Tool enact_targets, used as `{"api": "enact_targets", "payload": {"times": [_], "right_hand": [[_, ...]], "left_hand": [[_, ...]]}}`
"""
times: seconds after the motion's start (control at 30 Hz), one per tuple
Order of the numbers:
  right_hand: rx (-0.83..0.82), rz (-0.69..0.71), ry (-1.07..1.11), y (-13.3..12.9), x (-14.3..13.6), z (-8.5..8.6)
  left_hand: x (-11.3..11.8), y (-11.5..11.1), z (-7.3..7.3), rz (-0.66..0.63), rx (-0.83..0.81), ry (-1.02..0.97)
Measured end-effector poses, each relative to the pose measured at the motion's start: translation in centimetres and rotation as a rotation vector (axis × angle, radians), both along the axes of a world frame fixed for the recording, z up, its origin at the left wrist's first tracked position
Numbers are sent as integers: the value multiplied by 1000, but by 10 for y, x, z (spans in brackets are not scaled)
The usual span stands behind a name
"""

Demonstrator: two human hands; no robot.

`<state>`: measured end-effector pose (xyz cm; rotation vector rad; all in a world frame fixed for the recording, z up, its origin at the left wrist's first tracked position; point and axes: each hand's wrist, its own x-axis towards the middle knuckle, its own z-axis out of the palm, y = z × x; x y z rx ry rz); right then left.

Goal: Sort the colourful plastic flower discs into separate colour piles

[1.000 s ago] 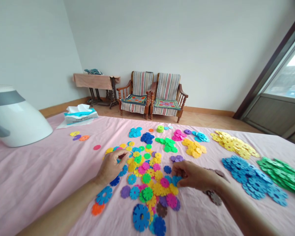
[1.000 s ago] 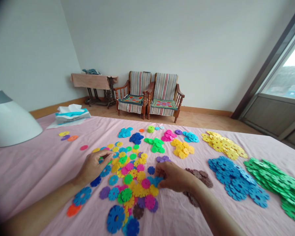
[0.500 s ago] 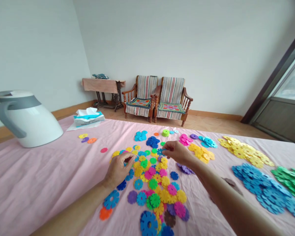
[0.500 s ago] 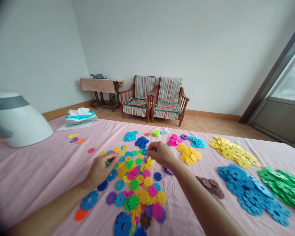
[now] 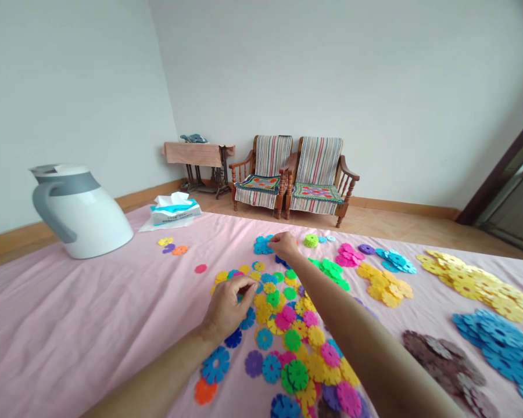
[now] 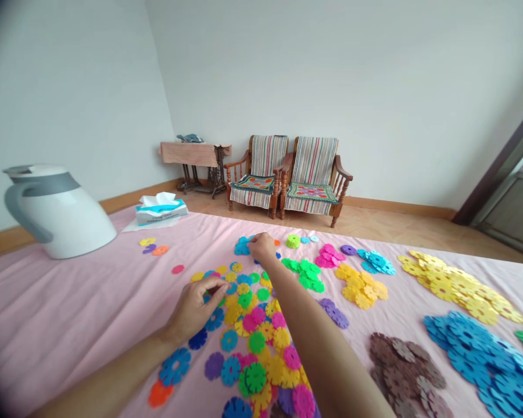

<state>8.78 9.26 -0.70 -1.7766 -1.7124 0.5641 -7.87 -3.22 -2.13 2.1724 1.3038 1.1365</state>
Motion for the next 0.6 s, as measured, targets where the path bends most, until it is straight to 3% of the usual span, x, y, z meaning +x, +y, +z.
{"api": "enact_targets", "payload": {"times": [0.13,0.23,0.37,0.6], "right_hand": [[75,-43,15,-8,12,0],[138,-33,29,-29,32,4],[121,115,51,-72,64,12],[-66,404,-38,-147,108,33]], "left_hand": [[-1,0,-2,-2,2,11],[0,1,-4,-6,14,17],[2,2,-5,-10,11,20],[11,0,-4,10,40,53]]}}
